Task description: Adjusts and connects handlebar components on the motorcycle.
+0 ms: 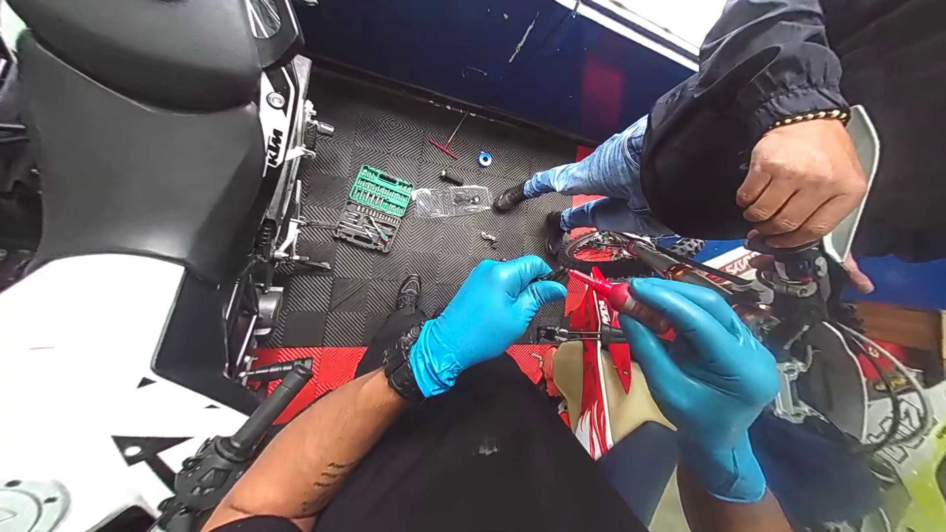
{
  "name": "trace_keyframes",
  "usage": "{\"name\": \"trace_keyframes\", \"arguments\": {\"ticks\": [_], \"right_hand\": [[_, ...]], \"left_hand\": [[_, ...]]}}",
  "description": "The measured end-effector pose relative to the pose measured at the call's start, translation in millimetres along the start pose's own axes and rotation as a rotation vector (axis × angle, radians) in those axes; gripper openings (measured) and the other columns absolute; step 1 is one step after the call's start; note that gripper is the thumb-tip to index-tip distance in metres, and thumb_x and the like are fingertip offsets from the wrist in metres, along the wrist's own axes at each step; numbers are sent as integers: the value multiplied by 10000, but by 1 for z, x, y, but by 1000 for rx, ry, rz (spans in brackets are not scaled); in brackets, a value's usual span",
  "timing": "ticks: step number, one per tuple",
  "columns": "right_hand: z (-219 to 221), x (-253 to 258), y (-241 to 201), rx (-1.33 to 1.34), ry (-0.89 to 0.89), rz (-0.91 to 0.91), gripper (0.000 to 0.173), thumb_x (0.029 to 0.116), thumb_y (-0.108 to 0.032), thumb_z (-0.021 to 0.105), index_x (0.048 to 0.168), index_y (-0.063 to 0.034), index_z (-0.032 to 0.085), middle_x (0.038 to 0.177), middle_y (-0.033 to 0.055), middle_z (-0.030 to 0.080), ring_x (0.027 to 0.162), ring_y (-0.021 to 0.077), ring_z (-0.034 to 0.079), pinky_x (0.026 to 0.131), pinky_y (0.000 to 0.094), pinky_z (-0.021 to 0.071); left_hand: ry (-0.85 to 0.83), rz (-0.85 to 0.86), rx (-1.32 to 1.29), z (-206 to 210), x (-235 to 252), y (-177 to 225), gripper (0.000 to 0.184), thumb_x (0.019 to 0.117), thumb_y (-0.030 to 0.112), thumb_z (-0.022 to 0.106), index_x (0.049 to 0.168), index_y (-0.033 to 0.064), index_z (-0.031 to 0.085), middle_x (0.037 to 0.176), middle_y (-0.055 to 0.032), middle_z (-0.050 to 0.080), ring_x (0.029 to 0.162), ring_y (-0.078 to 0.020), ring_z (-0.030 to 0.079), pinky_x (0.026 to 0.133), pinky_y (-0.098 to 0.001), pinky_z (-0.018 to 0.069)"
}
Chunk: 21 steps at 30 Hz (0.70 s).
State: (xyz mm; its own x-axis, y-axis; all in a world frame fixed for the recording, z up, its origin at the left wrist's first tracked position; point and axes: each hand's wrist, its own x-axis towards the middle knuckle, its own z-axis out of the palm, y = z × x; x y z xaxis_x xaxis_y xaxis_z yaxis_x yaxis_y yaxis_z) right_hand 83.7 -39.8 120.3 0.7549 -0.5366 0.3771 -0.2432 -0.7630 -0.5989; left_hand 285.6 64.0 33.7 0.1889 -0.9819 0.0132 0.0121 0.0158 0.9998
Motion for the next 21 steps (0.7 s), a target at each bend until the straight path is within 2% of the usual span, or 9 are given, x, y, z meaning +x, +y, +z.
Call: {"name": "trace_keyframes", "arguments": {"ticks": [21], "right_hand": [[-2,-1,-1,-4,-9,-5,251,899,-65,729,1150,-57,735,1135,82,717,1082,142,682,920,278,595]], "left_hand": [[8,2,6,1,-1,1,263,1050,291,576,922,86,681,657,73,555,565,9,497,542,-179,413]]}}
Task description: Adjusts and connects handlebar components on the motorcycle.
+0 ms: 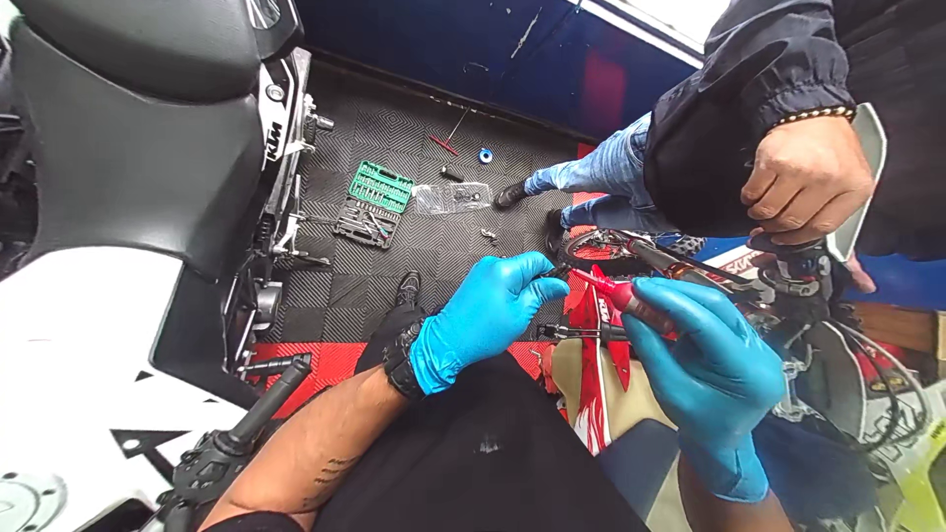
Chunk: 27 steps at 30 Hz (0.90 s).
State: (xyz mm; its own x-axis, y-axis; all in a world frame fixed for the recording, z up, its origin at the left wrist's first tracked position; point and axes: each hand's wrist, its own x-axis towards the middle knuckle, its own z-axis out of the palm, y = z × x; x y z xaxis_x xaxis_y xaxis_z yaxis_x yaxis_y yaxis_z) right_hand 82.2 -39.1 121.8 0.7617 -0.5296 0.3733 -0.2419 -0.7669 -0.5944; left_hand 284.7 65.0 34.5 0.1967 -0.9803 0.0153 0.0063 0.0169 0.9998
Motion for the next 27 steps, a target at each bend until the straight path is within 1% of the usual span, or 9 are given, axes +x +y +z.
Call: {"name": "trace_keyframes", "arguments": {"ticks": [5,8,14,18,20,27], "right_hand": [[0,-1,0,-2,6,2,250,898,-59,730,1148,-43,735,1128,91,719,1071,147,685,911,278,596],[1,-2,-1,-2,3,1,258,894,-63,734,1151,-54,735,1137,82,719,1088,140,681,931,274,590],[1,-2,-3,10,16,2,264,893,-62,736,1157,-56,735,1138,85,717,1076,151,684,914,288,598],[6,-1,-6,18,2,-10,255,897,-66,734,1152,-53,732,1138,86,720,1096,153,683,936,292,594],[7,1,-5,18,9,-10,251,895,-61,736,1146,-47,737,1128,90,719,1077,150,685,917,285,598],[9,2,-7,24,9,-3,255,893,-51,734,1148,-53,739,1125,83,718,1077,147,684,918,283,599]], "left_hand": [[-1,1,-1,0,-1,0,264,1050,289,575,914,86,675,652,73,549,563,8,492,537,-181,407],[-2,1,0,0,-1,-1,268,1052,291,570,916,87,676,650,75,544,559,7,486,536,-185,405],[-5,8,11,0,-3,-1,273,1049,295,576,904,86,675,650,73,544,558,6,486,537,-186,404],[-6,15,10,0,-3,0,272,1051,288,574,912,79,680,660,69,551,567,9,490,543,-180,409],[-4,14,6,0,-3,-1,268,1052,287,572,915,83,680,656,73,550,567,12,491,541,-180,408],[0,13,-4,-2,-4,-1,266,1052,285,570,917,83,679,654,74,548,562,8,490,537,-182,405]]}}
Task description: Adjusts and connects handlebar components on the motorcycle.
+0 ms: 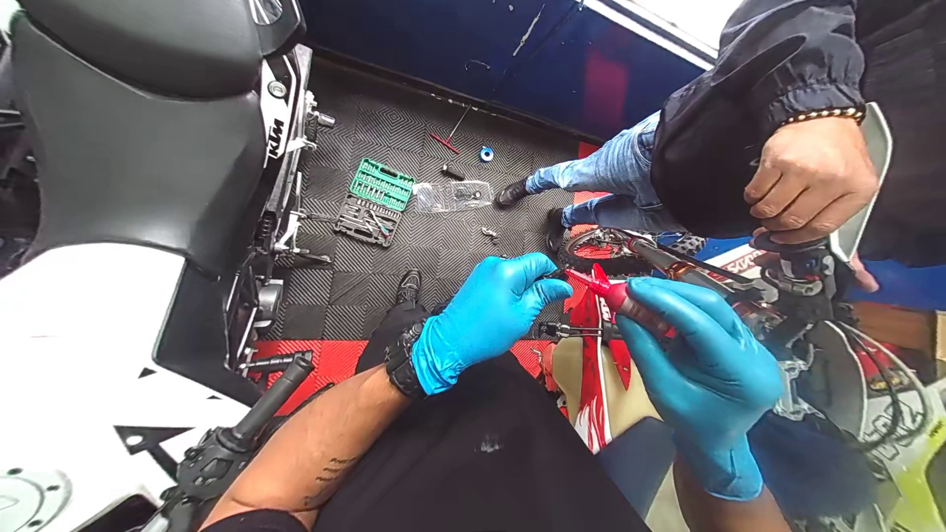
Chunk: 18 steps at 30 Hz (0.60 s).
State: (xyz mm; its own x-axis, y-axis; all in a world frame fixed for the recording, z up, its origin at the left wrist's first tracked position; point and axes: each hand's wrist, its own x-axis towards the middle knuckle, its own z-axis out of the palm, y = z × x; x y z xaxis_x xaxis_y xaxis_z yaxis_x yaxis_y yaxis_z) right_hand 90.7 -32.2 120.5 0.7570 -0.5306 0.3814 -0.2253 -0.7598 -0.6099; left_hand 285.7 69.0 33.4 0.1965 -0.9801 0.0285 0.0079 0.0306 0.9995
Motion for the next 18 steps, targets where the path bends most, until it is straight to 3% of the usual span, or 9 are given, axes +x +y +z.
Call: {"name": "trace_keyframes", "arguments": {"ticks": [9,12,15,18], "right_hand": [[2,2,5,12,45,25,255,887,-58,733,1142,-40,739,1125,79,718,1066,151,685,908,290,600],[12,-3,11,312,129,196,308,883,-33,730,1191,-40,719,1175,69,720,1068,171,692,926,327,602],[52,-16,15,740,163,393,334,889,-32,732,1219,-83,724,1174,66,727,972,159,716,847,318,624],[92,-16,13,939,183,451,327,884,-5,725,1209,-38,722,1127,106,728,872,170,719,777,319,632]], "left_hand": [[7,-4,-71,-5,1,1,238,1047,257,581,931,76,684,669,79,558,568,17,493,539,-167,412],[89,-5,-524,-21,10,4,222,1073,129,492,961,42,663,599,88,475,484,18,406,451,-139,350],[284,20,-992,-41,22,9,326,1111,198,375,954,64,627,508,93,398,395,8,368,382,-146,326],[400,91,-1152,-52,30,18,368,1128,251,317,974,72,598,512,84,386,386,-9,372,378,-155,339]]}}
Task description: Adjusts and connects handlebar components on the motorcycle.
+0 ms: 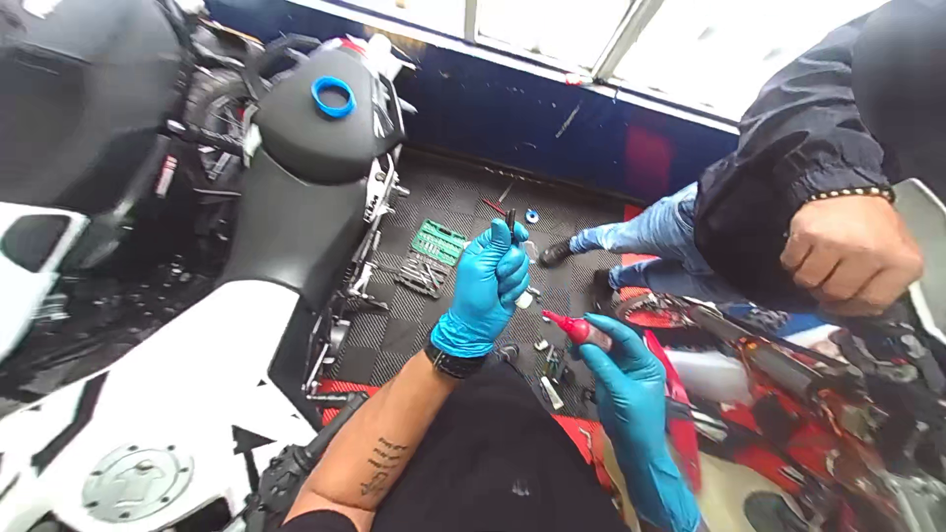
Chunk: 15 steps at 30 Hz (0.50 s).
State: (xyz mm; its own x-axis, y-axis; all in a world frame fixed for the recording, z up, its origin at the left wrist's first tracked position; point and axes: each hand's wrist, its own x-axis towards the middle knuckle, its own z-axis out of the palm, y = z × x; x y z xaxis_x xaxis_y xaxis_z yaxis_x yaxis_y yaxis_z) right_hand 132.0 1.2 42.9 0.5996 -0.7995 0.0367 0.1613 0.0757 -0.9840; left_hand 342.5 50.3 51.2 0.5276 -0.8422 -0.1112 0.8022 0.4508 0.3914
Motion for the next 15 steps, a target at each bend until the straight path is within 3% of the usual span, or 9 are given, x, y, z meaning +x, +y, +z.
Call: {"name": "trace_keyframes", "arguments": {"ticks": [4,9,11,12,13,14,15], "right_hand": [[32,8,8,67,9,-38,341,867,31,727,1207,2,711,1104,127,732,861,176,724,775,317,635],[63,20,15,-13,-75,-255,364,880,13,738,1241,1,691,1177,90,729,994,178,727,878,322,630],[70,22,8,76,-154,-122,248,988,-56,628,1222,-10,696,1025,65,757,800,132,728,716,277,640],[75,22,2,176,-204,52,262,1075,-171,508,1175,-37,710,903,58,756,669,112,696,592,256,607],[82,23,-5,231,-249,235,400,1112,-338,381,1100,-110,709,796,24,747,567,81,661,490,231,560],[88,24,-9,234,-309,338,481,1109,-452,314,1074,-171,703,763,-11,740,542,57,646,463,219,538],[93,26,-8,188,-386,292,420,1105,-447,359,1133,-207,702,843,-45,756,630,37,677,538,215,568]], "left_hand": [[3,75,-20,11,0,9,394,1133,293,283,989,78,580,515,89,367,389,-19,355,388,-166,337],[-30,159,95,21,-10,19,365,1128,276,319,987,90,599,509,98,381,388,-3,358,382,-159,332],[-64,203,196,23,-17,30,343,1122,253,346,995,99,626,515,102,412,401,2,382,398,-158,351],[-73,237,262,26,-22,36,327,1114,228,362,1003,107,644,526,104,452,412,10,410,409,-153,374],[-59,283,318,30,-28,43,317,1100,185,376,1000,104,665,544,99,499,421,17,435,417,-146,391],[-36,334,363,33,-35,49,305,1088,140,379,994,92,666,573,89,539,430,22,453,419,-137,404],[-19,387,379,36,-39,56,298,1078,101,378,994,69,662,590,77,555,433,19,458,416,-135,408]]}}
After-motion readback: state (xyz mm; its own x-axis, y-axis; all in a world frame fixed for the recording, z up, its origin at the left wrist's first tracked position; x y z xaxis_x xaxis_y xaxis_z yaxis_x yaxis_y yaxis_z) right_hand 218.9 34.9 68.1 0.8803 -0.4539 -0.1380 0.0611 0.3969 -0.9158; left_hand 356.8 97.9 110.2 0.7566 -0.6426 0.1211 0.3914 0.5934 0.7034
